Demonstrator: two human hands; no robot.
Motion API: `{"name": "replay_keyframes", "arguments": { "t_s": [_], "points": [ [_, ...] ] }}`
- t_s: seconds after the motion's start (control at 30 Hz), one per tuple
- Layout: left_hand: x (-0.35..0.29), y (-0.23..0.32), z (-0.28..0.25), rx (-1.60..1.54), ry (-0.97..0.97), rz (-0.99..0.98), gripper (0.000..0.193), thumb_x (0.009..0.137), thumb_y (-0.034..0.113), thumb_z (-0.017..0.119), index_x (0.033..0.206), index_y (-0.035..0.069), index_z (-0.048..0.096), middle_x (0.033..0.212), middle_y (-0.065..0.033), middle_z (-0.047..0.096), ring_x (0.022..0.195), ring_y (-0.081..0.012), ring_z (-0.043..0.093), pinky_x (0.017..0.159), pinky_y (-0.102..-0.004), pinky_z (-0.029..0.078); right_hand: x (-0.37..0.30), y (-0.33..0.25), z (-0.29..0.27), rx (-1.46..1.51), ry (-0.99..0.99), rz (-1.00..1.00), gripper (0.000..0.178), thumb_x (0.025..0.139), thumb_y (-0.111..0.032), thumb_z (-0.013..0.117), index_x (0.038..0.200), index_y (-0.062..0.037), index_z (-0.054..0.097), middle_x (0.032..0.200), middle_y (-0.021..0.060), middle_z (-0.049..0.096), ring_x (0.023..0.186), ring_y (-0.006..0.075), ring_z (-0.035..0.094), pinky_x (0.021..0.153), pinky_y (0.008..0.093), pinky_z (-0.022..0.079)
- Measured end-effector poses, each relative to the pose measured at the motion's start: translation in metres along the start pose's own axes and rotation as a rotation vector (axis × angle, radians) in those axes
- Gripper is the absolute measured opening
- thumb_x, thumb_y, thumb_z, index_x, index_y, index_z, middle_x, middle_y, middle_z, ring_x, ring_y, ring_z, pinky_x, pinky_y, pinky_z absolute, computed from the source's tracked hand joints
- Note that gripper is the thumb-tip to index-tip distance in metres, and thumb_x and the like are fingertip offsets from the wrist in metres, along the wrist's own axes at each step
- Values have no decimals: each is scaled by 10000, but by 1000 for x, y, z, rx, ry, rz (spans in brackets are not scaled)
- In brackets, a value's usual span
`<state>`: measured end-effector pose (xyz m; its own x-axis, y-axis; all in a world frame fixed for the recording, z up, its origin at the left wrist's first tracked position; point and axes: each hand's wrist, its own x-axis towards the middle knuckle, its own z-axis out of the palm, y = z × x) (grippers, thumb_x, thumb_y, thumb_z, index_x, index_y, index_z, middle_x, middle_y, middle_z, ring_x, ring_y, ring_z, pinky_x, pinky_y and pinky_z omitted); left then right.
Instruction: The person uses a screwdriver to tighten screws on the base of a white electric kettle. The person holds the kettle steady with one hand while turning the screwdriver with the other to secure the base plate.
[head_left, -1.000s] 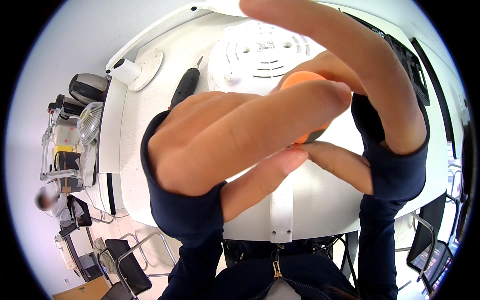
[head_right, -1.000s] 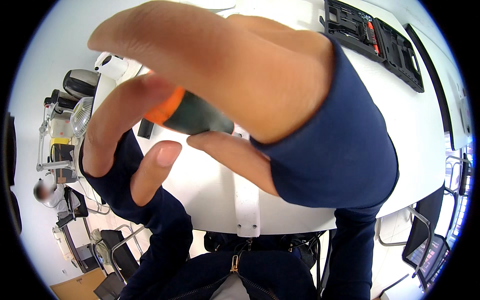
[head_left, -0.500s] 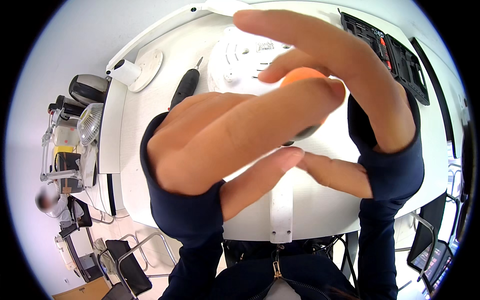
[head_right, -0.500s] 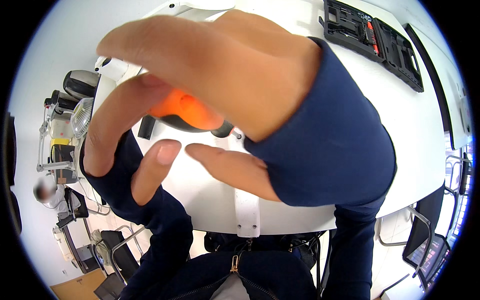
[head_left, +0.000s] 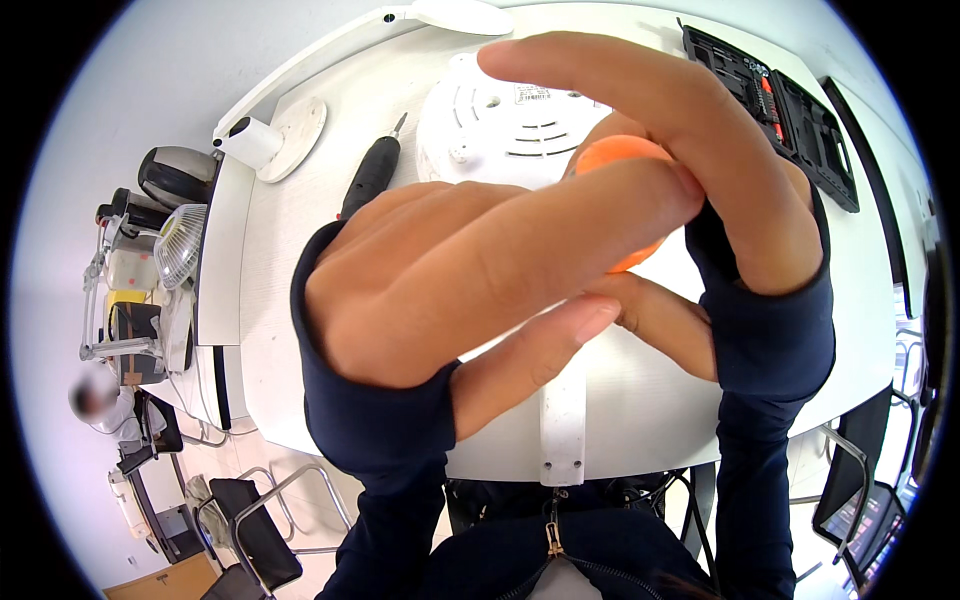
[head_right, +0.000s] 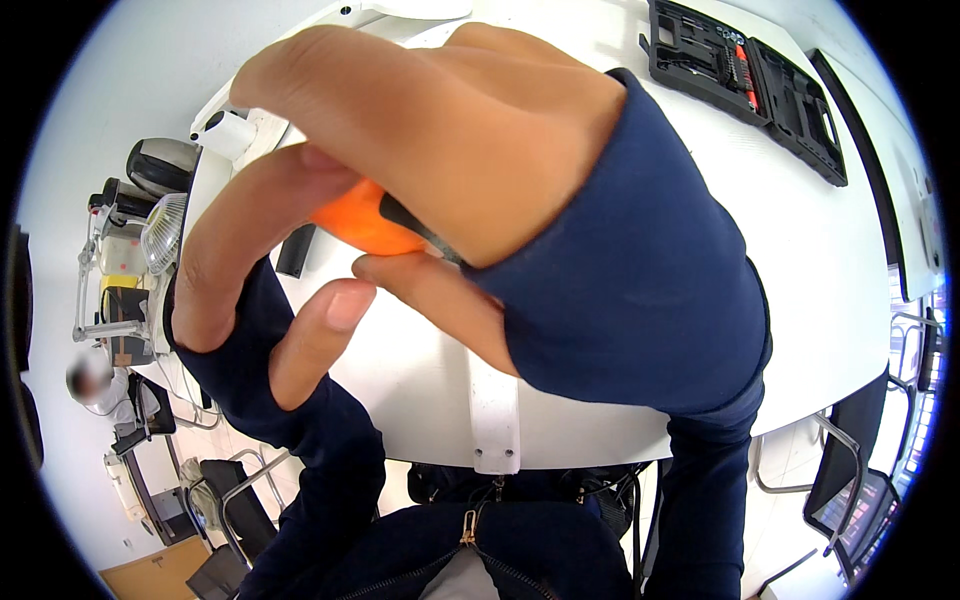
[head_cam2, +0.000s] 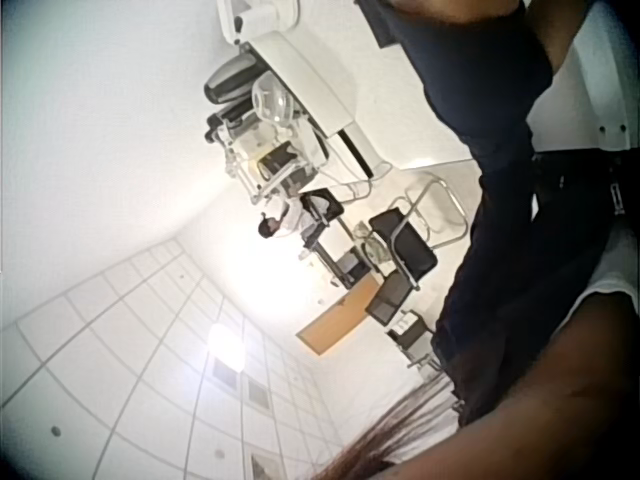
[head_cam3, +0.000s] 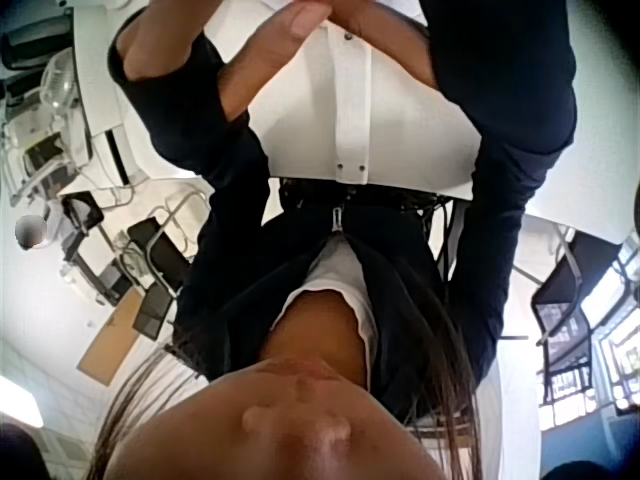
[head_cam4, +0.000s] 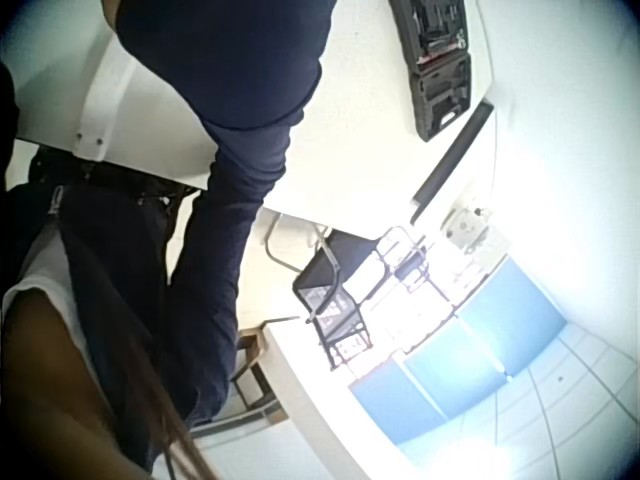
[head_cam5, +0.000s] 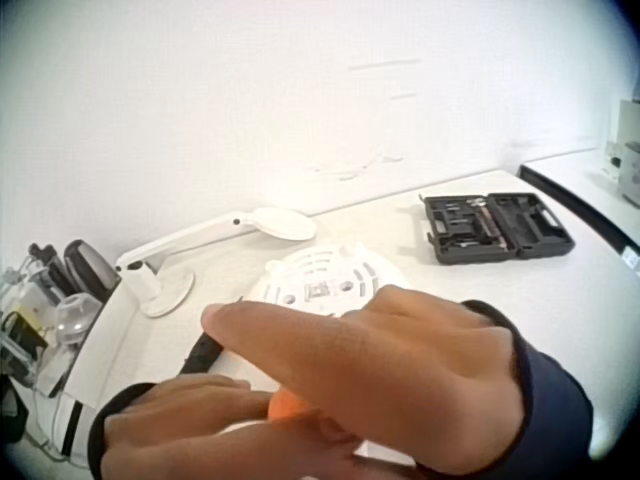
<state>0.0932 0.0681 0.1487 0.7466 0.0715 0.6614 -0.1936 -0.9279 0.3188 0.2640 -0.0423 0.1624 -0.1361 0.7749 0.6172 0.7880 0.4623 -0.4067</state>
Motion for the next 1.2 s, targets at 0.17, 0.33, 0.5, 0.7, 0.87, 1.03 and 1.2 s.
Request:
{"name": "replay_keyframes", "arguments": {
  "t_s": [0.17,0.33,0.5,0.7,0.87,1.03,1.2],
  "points": [
    [6,16,4,-78,38,-114,526,688,58,639,1167,-63,459,1107,-198,568,998,-270,570,915,-348,404,-1,-4,-6,-27,-34,18,709,593,-23,728,1243,-61,448,861,84,605,782,201,594,738,303,454],
    [13,13,-3,-123,-91,-10,544,686,58,650,1180,-47,447,1111,-200,566,995,-273,578,913,-352,412,-1,-7,-8,-55,-54,14,717,591,-21,730,1248,-62,445,856,84,606,780,201,595,736,303,454],
    [10,11,-5,-49,-136,-35,551,687,62,654,1184,-44,441,1121,-197,558,994,-275,583,895,-350,428,-2,-6,-9,-79,-54,16,725,589,-20,731,1252,-62,441,852,85,607,777,201,596,734,303,455],
    [5,-3,6,-209,-58,7,563,705,69,649,1202,-52,415,1139,-191,545,993,-274,583,897,-350,423,-2,-8,-11,-115,-68,24,745,591,-3,716,1271,-50,415,868,100,610,795,209,601,742,305,457],
    [10,2,-3,-137,-150,59,551,728,78,638,1212,-49,407,1138,-198,543,1009,-270,571,913,-357,410,0,-8,-13,-79,-97,3,771,584,8,709,1284,-35,389,888,111,610,797,214,605,741,304,461],
    [18,14,-16,-124,-302,-43,557,733,91,636,1223,-38,404,1140,-199,541,1033,-267,556,936,-368,393,2,-9,-18,-65,-134,2,797,577,19,703,1297,-21,363,907,121,610,799,219,609,739,303,464],
    [5,5,-1,-162,-141,-108,557,725,107,625,1219,-39,411,1133,-206,543,1011,-275,567,929,-369,403,3,-10,-19,-72,-149,6,802,576,22,701,1299,-11,356,932,130,608,796,223,611,738,303,467]
  ]
}}
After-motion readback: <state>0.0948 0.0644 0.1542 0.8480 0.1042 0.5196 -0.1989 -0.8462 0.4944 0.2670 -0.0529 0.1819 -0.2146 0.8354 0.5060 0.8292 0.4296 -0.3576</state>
